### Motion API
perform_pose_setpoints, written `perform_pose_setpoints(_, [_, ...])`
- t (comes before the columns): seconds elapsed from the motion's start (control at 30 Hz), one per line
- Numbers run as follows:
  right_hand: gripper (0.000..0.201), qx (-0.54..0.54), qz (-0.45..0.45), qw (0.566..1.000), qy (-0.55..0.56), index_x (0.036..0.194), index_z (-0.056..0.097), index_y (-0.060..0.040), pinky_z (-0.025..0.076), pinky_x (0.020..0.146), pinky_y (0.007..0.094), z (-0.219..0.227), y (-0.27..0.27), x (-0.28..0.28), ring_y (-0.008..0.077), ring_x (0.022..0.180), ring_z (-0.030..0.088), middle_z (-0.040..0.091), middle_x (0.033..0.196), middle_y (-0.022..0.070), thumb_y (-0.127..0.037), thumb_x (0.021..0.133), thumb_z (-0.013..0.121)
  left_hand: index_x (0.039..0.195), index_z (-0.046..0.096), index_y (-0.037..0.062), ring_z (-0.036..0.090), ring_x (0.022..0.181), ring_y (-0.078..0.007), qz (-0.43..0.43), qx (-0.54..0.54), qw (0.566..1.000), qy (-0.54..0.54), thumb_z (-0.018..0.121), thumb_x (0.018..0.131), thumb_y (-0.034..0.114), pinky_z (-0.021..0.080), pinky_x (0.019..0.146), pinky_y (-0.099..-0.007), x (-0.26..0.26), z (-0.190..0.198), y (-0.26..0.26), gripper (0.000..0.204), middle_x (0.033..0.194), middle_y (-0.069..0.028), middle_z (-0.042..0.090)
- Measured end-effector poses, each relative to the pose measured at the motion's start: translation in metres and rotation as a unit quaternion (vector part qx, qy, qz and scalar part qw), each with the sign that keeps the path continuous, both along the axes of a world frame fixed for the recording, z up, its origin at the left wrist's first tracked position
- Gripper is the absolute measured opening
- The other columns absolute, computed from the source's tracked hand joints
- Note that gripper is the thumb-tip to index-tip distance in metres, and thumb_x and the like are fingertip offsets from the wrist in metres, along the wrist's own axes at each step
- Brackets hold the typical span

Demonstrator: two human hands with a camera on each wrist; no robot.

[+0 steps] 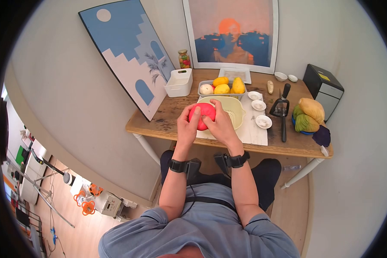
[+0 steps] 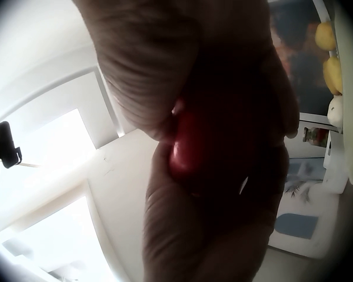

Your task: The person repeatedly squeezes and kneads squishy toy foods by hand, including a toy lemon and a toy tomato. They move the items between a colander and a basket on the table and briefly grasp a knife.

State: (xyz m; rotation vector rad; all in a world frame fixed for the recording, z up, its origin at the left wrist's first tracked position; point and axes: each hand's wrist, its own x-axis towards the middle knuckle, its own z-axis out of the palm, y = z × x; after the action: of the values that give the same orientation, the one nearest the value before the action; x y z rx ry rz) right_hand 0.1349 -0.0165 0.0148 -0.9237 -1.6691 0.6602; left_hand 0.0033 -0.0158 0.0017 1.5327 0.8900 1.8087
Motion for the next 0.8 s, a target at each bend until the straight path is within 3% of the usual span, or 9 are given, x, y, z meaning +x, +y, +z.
perform_pose_setpoints(0.13, [0.055,0.032,0.026,0.999,0.007,0.131,0.037,0.0014,0.050,0.079,0.0386,0.001,-0.002,0.002,0.0330,0.090,0.064,0.063,0.100,0.0236,-0.019,0.084,0.057,0.106,0.061,-0.0030,0.057,0.086,-0.0100,-0.007,-0.032,0.998,-0.047,0.060,0.093,0.025,0.047,0.077,-0.0254,-0.001,0.002,0.001,0.031,0.094,-0.0070,0.065])
perform_pose_setpoints(0.2, [0.056,-0.063,0.131,0.987,0.071,0.133,0.035,0.0004,0.050,0.075,0.0349,0.005,-0.008,0.003,0.0270,0.085,0.064,0.062,0.098,0.0209,-0.020,0.086,0.056,0.106,0.061,-0.0027,0.056,0.084,-0.0088,-0.023,-0.062,0.994,-0.087,0.058,0.094,0.025,0.047,0.076,-0.0243,-0.004,0.004,0.000,0.030,0.093,-0.0057,0.064])
perform_pose_setpoints(0.3, [0.055,-0.063,0.137,0.987,0.052,0.133,0.035,-0.0004,0.050,0.071,0.0319,0.003,-0.006,-0.002,0.0226,0.082,0.063,0.061,0.094,0.0190,-0.021,0.086,0.055,0.106,0.062,-0.0023,0.055,0.082,-0.0070,-0.044,-0.080,0.990,-0.106,0.055,0.096,0.025,0.046,0.073,-0.0224,-0.012,0.007,0.001,0.030,0.092,-0.0035,0.063])
perform_pose_setpoints(0.8, [0.060,0.021,0.065,0.998,-0.002,0.134,0.036,-0.0008,0.046,0.072,0.0355,-0.001,-0.003,-0.003,0.0287,0.079,0.059,0.061,0.096,0.0203,-0.027,0.084,0.056,0.113,0.061,-0.0041,0.057,0.090,-0.0087,-0.055,-0.061,0.991,-0.102,0.057,0.096,0.022,0.047,0.080,-0.0236,-0.013,0.008,0.001,0.032,0.101,-0.0059,0.065])
